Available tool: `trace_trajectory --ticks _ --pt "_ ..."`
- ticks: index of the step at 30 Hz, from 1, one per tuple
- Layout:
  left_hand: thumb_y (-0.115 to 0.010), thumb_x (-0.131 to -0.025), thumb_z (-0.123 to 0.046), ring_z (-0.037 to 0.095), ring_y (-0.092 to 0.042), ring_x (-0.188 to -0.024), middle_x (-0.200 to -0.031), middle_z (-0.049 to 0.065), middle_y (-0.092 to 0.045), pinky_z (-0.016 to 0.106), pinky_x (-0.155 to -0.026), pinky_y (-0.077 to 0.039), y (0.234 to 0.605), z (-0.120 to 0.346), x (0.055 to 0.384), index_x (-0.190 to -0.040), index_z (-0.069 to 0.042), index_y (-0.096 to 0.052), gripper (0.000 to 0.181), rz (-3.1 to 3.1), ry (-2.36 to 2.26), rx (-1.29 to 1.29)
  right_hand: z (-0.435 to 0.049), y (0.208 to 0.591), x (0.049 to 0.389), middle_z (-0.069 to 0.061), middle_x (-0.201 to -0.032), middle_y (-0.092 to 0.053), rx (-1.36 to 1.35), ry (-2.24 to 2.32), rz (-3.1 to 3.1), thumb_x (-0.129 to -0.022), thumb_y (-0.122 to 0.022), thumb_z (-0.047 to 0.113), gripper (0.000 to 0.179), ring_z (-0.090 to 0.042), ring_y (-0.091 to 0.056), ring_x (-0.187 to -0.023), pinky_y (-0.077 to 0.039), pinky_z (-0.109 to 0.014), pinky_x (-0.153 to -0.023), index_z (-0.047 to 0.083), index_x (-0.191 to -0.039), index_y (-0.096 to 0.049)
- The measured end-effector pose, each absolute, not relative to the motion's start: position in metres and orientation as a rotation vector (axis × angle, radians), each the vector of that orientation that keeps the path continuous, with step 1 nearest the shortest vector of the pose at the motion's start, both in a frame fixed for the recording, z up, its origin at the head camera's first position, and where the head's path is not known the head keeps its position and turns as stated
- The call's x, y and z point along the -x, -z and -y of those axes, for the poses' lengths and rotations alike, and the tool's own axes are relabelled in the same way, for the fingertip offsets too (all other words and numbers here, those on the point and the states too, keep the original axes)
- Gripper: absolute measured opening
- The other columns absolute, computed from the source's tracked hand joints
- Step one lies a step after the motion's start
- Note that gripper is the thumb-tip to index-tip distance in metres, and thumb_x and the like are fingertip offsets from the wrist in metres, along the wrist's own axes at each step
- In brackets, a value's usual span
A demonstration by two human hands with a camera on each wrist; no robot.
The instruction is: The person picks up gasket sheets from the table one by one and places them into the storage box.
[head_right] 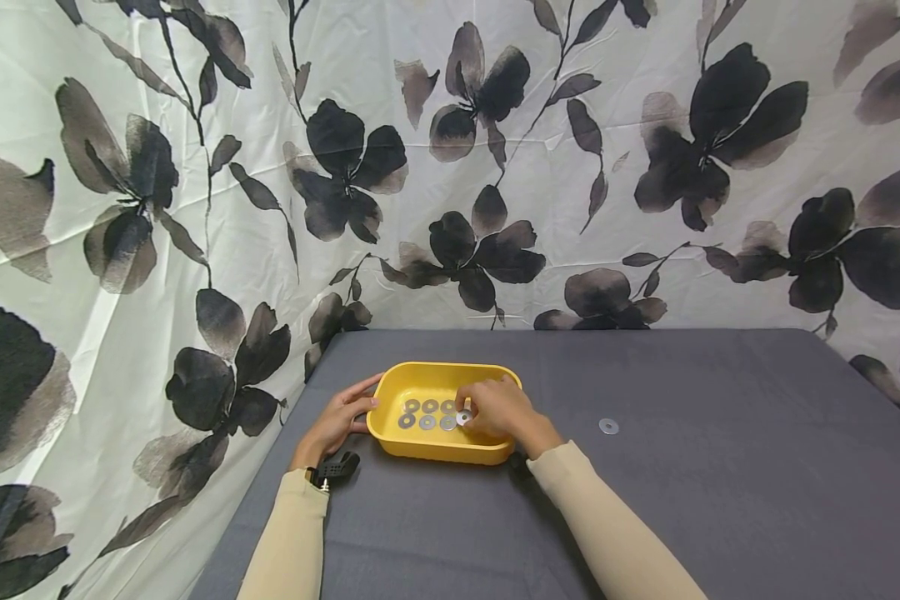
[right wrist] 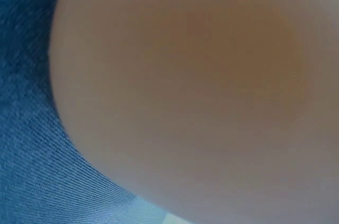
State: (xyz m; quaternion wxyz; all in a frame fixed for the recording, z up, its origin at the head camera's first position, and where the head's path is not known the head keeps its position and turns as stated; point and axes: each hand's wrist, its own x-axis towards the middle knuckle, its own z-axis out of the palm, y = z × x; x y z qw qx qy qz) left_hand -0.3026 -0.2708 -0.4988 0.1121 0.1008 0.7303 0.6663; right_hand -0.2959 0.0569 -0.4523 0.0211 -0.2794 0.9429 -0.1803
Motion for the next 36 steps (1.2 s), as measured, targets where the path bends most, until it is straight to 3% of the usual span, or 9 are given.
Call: trace_trajectory --ticks 6,13,18,28,36 --pt "-0.064 -0.1 -0.018 0.021 -0.068 -0.106 -0.144 0.024 -0.057 0.04 -0.081 -0.064 0.499 0.27 0.303 -0.154 -0.024 -0.049 0.056 -2.149 -1.953 -0.291 -0.057 0.453 0.295 0.011 -0.079 -0.062 0.869 0.559 -2.951 -0.084 -0.083 0.025 0.027 -0.008 -0.055 -0.077 -0.041 -0.043 -0.089 0.023 -0.11 -0.074" --pt "-0.063 -0.1 -0.019 0.02 -0.068 -0.104 -0.142 0.023 -0.058 0.04 -0.08 -0.064 0.502 0.271 0.302 -0.153 -0.025 -0.05 0.055 -2.156 -1.949 -0.262 -0.067 0.447 0.291 0.008 -0.077 -0.061 0.967 0.894 -2.966 -0.091 -0.076 0.015 0.017 -0.007 -0.05 -0.066 -0.043 -0.033 -0.074 0.014 -0.108 -0.075" --pt "-0.063 -0.1 -0.019 0.02 -0.068 -0.105 -0.142 0.024 -0.058 0.04 -0.081 -0.064 0.502 0.272 0.303 -0.153 -0.025 -0.049 0.055 -2.149 -1.944 -0.275 -0.09 0.436 0.285 0.007 -0.077 -0.058 0.98 1.119 -2.948 -0.093 -0.073 0.011 0.011 -0.008 -0.05 -0.068 -0.045 -0.024 -0.061 0.012 -0.104 -0.074" --pt "-0.063 -0.1 -0.018 0.02 -0.068 -0.106 -0.144 0.023 -0.057 0.041 -0.082 -0.064 0.499 0.272 0.304 -0.154 -0.025 -0.049 0.055 -2.148 -1.942 -0.289 -0.16 0.424 0.272 0.003 -0.081 -0.062 0.778 1.182 -3.019 -0.095 -0.072 0.011 0.011 -0.013 -0.054 -0.073 -0.047 -0.024 -0.06 0.014 -0.106 -0.072" --pt "-0.064 -0.1 -0.019 0.021 -0.068 -0.107 -0.143 0.021 -0.058 0.041 -0.082 -0.064 0.499 0.271 0.303 -0.152 -0.027 -0.051 0.054 -2.153 -1.937 -0.276 -0.213 0.438 0.262 0.002 -0.08 -0.062 0.624 1.145 -3.033 -0.098 -0.07 0.017 0.011 -0.007 -0.054 -0.068 -0.046 -0.025 -0.058 0.012 -0.107 -0.071"
